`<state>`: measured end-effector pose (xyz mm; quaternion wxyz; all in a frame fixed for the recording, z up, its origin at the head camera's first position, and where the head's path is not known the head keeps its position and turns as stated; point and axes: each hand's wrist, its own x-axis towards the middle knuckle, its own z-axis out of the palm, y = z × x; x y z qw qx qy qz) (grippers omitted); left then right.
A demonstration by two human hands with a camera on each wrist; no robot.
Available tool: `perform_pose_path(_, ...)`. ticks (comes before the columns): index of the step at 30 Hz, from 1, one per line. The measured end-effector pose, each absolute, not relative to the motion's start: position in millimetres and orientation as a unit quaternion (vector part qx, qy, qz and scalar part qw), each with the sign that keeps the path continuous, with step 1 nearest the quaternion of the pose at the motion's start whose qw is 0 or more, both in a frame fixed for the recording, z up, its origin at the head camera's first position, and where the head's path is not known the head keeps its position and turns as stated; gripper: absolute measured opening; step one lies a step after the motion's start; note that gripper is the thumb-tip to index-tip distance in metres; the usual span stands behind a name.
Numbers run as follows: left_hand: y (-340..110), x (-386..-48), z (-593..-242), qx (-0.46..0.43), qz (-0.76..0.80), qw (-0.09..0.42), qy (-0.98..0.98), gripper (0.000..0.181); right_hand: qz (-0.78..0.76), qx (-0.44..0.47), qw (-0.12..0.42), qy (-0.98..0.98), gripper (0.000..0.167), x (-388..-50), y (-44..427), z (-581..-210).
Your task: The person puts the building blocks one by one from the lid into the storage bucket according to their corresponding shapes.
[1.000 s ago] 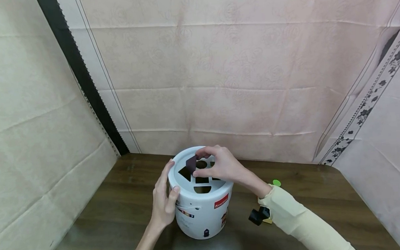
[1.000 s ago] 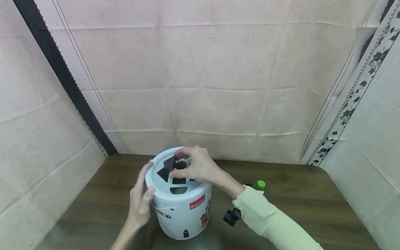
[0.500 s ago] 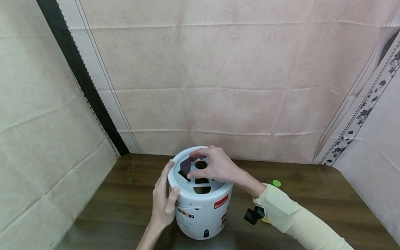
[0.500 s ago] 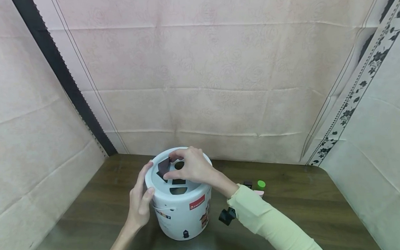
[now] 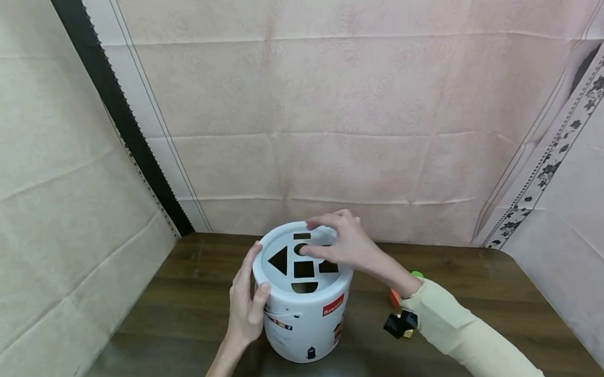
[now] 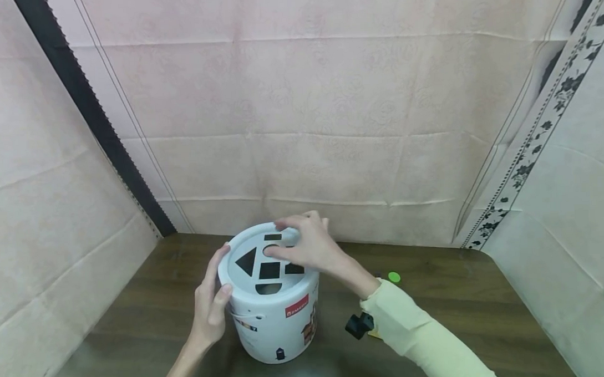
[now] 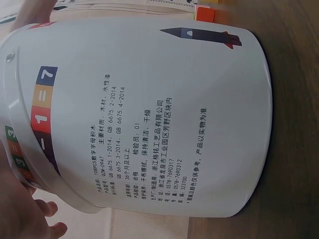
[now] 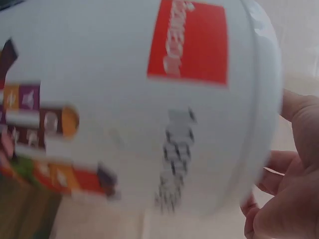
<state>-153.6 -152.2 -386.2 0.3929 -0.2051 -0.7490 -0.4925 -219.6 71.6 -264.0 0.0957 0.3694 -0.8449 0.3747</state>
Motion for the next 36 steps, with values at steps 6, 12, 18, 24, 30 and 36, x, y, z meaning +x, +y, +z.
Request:
perform_pose_path(6, -152, -155, -387, -0.208, -0.491, 0.404, -0.744, 0.067, 0.406, 0.312, 0.131, -0.849, 0.032, -225, 119, -260)
perform_pose_path(12, -154, -153, -388, -0.2, -0.493, 0.399, -0.746, 0.067, 0.422, 0.262, 0.15, -0.855, 0.025, -227, 171, -274)
perform_pose_path(18, -153, -153, -388, -0.202, -0.496, 0.396, -0.746, 0.067, 0.416, 0.223, 0.169, -0.866, 0.024, -223, 214, -297)
perform_pose_path(24, -151, -155, -388, -0.209, -0.497, 0.393, -0.745, 0.067, 0.423, 0.21, 0.176, -0.864, 0.024, -224, 248, -323)
perform_pose_path(30, -152, -155, -389, -0.205, -0.493, 0.392, -0.749, 0.068, 0.424, 0.199, 0.176, -0.866, 0.024, -227, 274, -350)
perform_pose_path(36, -152, -155, -389, -0.203, -0.493, 0.391, -0.75, 0.066, 0.433, 0.173, 0.165, -0.869, 0.026, -230, 292, -377)
